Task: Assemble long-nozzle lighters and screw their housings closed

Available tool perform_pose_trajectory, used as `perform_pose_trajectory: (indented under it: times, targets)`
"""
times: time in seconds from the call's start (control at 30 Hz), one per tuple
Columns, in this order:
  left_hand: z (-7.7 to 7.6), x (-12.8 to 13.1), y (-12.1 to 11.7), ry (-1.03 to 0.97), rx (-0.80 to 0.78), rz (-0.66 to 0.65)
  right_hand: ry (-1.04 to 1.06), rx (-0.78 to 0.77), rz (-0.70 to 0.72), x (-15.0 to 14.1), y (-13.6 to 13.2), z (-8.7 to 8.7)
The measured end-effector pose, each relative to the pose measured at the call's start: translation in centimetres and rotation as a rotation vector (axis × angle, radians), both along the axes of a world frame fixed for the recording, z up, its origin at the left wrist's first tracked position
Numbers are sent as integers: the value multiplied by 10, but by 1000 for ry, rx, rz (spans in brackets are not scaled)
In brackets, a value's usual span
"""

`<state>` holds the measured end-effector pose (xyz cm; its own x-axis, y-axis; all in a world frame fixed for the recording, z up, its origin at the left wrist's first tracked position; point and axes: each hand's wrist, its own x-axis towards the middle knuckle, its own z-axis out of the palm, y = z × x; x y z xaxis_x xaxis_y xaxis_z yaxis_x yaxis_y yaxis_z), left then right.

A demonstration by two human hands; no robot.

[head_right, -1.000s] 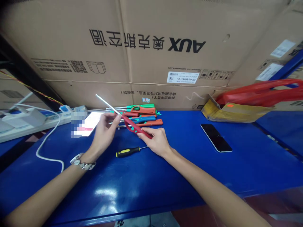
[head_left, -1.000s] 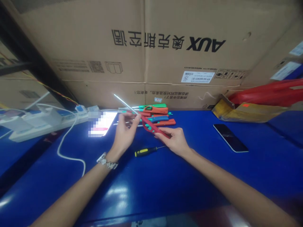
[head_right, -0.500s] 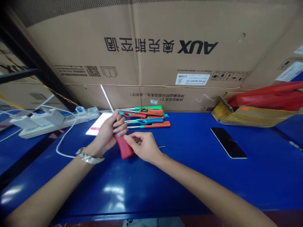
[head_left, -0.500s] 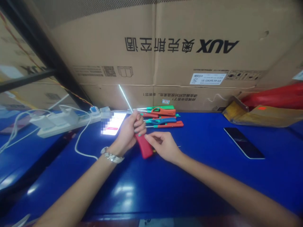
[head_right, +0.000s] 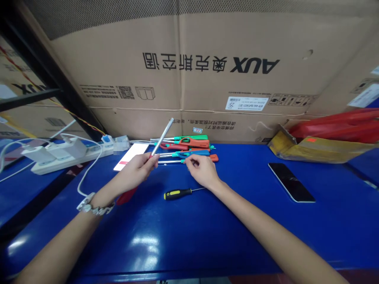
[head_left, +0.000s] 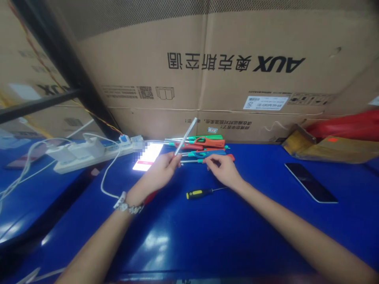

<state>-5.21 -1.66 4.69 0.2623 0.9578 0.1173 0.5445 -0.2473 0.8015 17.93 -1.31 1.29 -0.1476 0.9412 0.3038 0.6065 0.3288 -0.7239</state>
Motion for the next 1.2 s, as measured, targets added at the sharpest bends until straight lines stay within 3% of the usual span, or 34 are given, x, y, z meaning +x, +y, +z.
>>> perform_pose_trajectory:
  times: [0.1,0.2,0.4,0.53,0.67,0.73,0.8,0.87,0.93,1.2]
  targets:
    - [-2,13,-1,209,134,-39,-191,129,-125,24,-9,1]
    - [-2,24,2,319,167,-32,-404,260,-86,41,-8,3]
    - [0,41,11,398,171,1,-589,170,75,46,0,-5]
    - [0,53,15,420,167,-34,-574,146,129,48,-17,-10]
    - [-2,63,19,510,182,-48,-429,129,165,62,-26,-11]
    - [-3,68,22,557,194,-62,-310,151,86,74,-14,-12]
    - [-4,73,24,627,202,-62,-216,123,-89,87,5,-14]
    - [-5,76,26,698,213,-55,-215,49,-213,96,24,-17]
    - [-6,77,27,734,231,-38,-234,-2,-245,100,35,-19]
    - [-7,57,31,671,262,66,-280,110,48,71,7,-6]
